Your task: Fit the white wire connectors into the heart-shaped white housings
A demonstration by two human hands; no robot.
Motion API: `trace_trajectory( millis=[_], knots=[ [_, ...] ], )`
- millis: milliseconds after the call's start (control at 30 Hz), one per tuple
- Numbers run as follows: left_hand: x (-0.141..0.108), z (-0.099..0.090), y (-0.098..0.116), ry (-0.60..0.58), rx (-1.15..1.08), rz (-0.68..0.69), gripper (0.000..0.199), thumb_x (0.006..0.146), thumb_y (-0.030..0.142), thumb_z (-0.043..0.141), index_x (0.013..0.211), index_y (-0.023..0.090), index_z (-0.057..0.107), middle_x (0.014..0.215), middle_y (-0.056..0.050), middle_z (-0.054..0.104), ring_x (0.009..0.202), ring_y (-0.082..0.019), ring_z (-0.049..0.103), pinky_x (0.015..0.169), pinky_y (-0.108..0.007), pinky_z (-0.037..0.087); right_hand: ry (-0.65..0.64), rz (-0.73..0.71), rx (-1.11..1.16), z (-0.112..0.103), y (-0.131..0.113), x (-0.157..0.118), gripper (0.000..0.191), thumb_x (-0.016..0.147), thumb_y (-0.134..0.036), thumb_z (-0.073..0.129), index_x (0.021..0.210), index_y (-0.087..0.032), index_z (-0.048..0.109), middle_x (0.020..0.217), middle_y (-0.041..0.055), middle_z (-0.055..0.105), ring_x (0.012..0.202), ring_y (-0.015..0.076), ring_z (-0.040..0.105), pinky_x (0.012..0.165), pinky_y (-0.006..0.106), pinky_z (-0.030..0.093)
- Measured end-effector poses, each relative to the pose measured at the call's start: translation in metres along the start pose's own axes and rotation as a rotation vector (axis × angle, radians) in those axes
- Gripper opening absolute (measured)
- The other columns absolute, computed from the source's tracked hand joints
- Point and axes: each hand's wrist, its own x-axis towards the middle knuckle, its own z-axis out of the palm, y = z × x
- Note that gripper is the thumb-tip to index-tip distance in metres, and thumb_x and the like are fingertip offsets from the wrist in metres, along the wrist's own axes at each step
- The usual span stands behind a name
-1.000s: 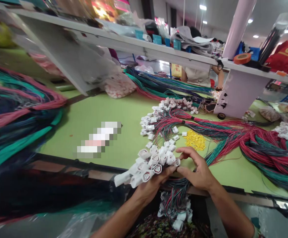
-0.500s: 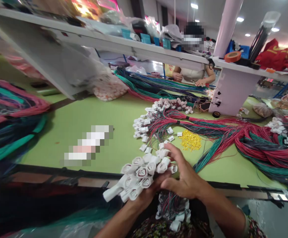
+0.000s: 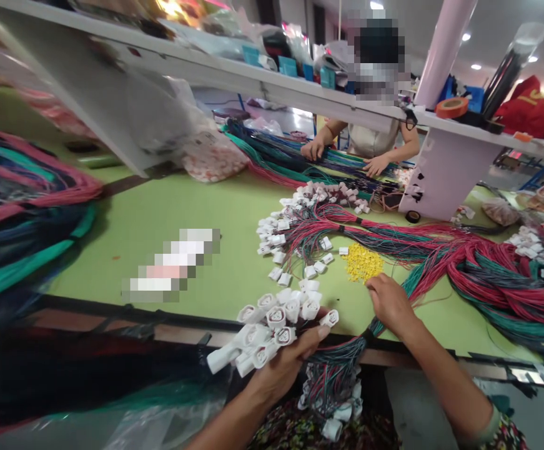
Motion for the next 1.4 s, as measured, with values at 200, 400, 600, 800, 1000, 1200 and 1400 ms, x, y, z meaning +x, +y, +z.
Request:
trace_trajectory(
  millis=[200,400,600,800,1000,1200,1400],
  knots=[
    [0.0,0.002,0.004,0.053,-0.004,-0.011,0.03,0.06,0.032,0.089,0.084,0.023,0.073,0.058,0.004,0.055,0.05,-0.012,0.042,0.049,-0.027,0.036,-0.022,-0.027,0.008,0.004,0.01,0.01,0.019,0.093,-0.01,0.056,0.096,-0.019,0.072,0.099,0.0067,0.069,0.092,0.02,0.064,0.082,0.029,0.046],
    [0.003,-0.001,0.002,0.02,-0.034,-0.026,0.022,0.065,0.032,0.085,0.074,0.02,0.069,0.052,0.009,0.043,0.048,-0.008,0.028,0.05,-0.026,0.024,0.027,-0.028,0.065,0.007,0.01,0.013,0.018,0.091,-0.01,0.057,0.099,-0.019,0.07,0.1,0.0068,0.069,0.092,0.0206,0.064,0.085,0.031,0.047],
    [0.003,0.001,0.004,0.015,-0.018,-0.001,0.02,0.067,0.033,0.085,0.075,0.023,0.069,0.054,0.006,0.046,0.048,-0.01,0.026,0.05,-0.028,0.022,0.076,-0.047,0.119,0.013,0.005,0.018,0.015,0.091,-0.012,0.057,0.089,-0.019,0.071,0.092,0.0057,0.065,0.086,0.0204,0.062,0.078,0.031,0.045],
    [0.003,0.001,0.005,0.021,-0.018,-0.037,0.022,0.064,0.034,0.085,0.069,0.022,0.067,0.047,0.009,0.037,0.047,-0.01,0.025,0.051,-0.028,0.022,0.077,-0.073,0.244,0.014,0.013,0.012,0.01,0.086,-0.013,0.061,0.084,-0.02,0.069,0.077,0.0003,0.063,0.068,0.0157,0.058,0.065,0.026,0.044],
    [0.004,0.002,0.007,0.02,-0.017,-0.034,0.024,0.063,0.034,0.086,0.064,0.021,0.065,0.048,0.009,0.037,0.048,-0.009,0.025,0.052,-0.028,0.019,0.103,-0.079,0.329,0.019,0.022,0.011,0.014,0.088,-0.017,0.059,0.092,-0.019,0.072,0.086,0.0037,0.068,0.073,0.017,0.062,0.067,0.028,0.046],
    [0.005,0.001,0.005,0.038,-0.041,-0.034,0.022,0.063,0.03,0.086,0.07,0.022,0.067,0.048,0.008,0.038,0.047,-0.009,0.025,0.051,-0.029,0.017,0.096,-0.103,0.342,0.02,0.018,0.01,0.007,0.088,-0.022,0.067,0.089,-0.02,0.073,0.084,0.0024,0.065,0.067,0.0154,0.058,0.064,0.028,0.045],
    [0.006,0.0,0.003,0.049,-0.06,-0.044,0.022,0.061,0.028,0.087,0.07,0.021,0.069,0.05,0.006,0.048,0.047,-0.008,0.027,0.049,-0.028,0.019,0.106,-0.149,0.333,0.022,0.012,0.009,0.012,0.087,-0.017,0.067,0.077,-0.02,0.071,0.077,0.002,0.064,0.072,0.017,0.058,0.07,0.029,0.045]
  ],
)
